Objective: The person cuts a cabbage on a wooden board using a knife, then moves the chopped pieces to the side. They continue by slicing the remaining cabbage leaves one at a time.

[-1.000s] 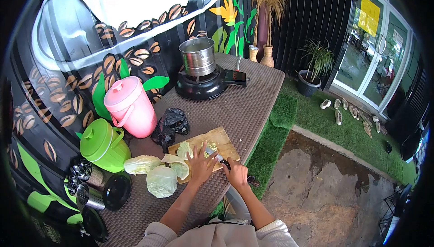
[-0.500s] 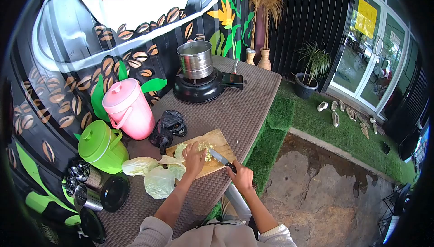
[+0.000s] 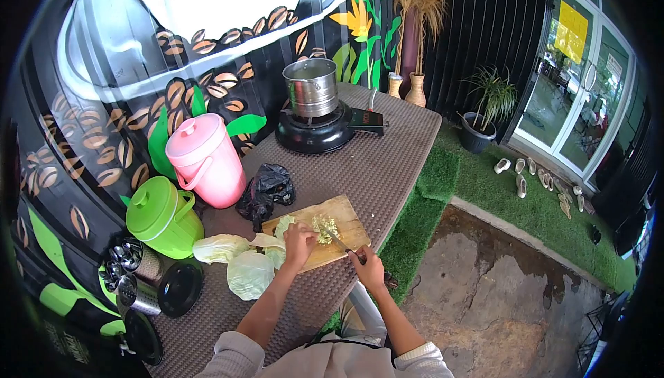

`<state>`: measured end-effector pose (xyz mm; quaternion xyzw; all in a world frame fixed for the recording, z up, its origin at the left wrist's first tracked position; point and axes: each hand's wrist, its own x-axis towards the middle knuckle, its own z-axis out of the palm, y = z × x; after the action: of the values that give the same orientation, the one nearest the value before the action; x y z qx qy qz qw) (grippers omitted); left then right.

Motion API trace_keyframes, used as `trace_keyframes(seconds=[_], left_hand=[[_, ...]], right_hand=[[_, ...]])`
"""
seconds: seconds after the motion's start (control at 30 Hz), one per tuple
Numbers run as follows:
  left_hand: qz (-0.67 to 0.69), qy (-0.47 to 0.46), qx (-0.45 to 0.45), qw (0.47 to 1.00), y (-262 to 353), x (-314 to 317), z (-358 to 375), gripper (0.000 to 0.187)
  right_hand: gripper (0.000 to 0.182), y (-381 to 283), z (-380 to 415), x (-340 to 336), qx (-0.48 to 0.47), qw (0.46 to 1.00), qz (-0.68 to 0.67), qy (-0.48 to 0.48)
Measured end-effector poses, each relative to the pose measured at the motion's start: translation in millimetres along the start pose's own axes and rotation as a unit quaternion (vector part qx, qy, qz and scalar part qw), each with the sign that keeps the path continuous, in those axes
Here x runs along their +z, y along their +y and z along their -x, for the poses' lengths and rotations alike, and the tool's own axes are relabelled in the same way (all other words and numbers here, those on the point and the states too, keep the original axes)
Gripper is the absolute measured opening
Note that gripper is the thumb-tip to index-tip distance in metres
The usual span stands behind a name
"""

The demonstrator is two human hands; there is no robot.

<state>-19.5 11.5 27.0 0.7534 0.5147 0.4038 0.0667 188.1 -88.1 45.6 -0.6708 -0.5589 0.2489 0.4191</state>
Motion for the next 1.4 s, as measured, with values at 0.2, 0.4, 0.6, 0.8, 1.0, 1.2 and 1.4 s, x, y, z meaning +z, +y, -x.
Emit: trace_keyframes(seconds=[0.2,0.4,0.6,0.8,1.0,1.2,1.4], left_hand=[[0.014,-0.104,-0.043,0.994,4,-14,-4,0.006],[0.004,-0.117,-0.066,0.991,9,-15,-10,0.006],[0.028,-0.117,0.013,0.993,-1,-17,-11,0.018],[-0.185,0.039,-0.136,0.972,-3,-14,4,0.022],[-0.198,-0.081,-0.114,0.970,-14,-27,3,0.034],[-0.171,-0.164,-0.102,0.966,-12,-59,2,0.043],[-0.168,-0.147,-0.058,0.973,-22,-72,-5,0.033]], right_hand=[[0.033,-9,-2,10,0.019,0.999,-0.028,-0.030],[0.032,-8,-4,20,0.006,0.998,-0.066,-0.024],[0.023,-9,-6,29,0.001,0.993,-0.121,-0.007],[0.027,-3,-8,30,0.027,0.993,-0.111,0.017],[0.032,-10,-10,34,0.025,0.993,-0.111,0.004],[0.029,-15,-5,45,0.025,0.992,-0.123,-0.013],[0.028,-25,3,53,0.027,0.992,-0.122,-0.033]])
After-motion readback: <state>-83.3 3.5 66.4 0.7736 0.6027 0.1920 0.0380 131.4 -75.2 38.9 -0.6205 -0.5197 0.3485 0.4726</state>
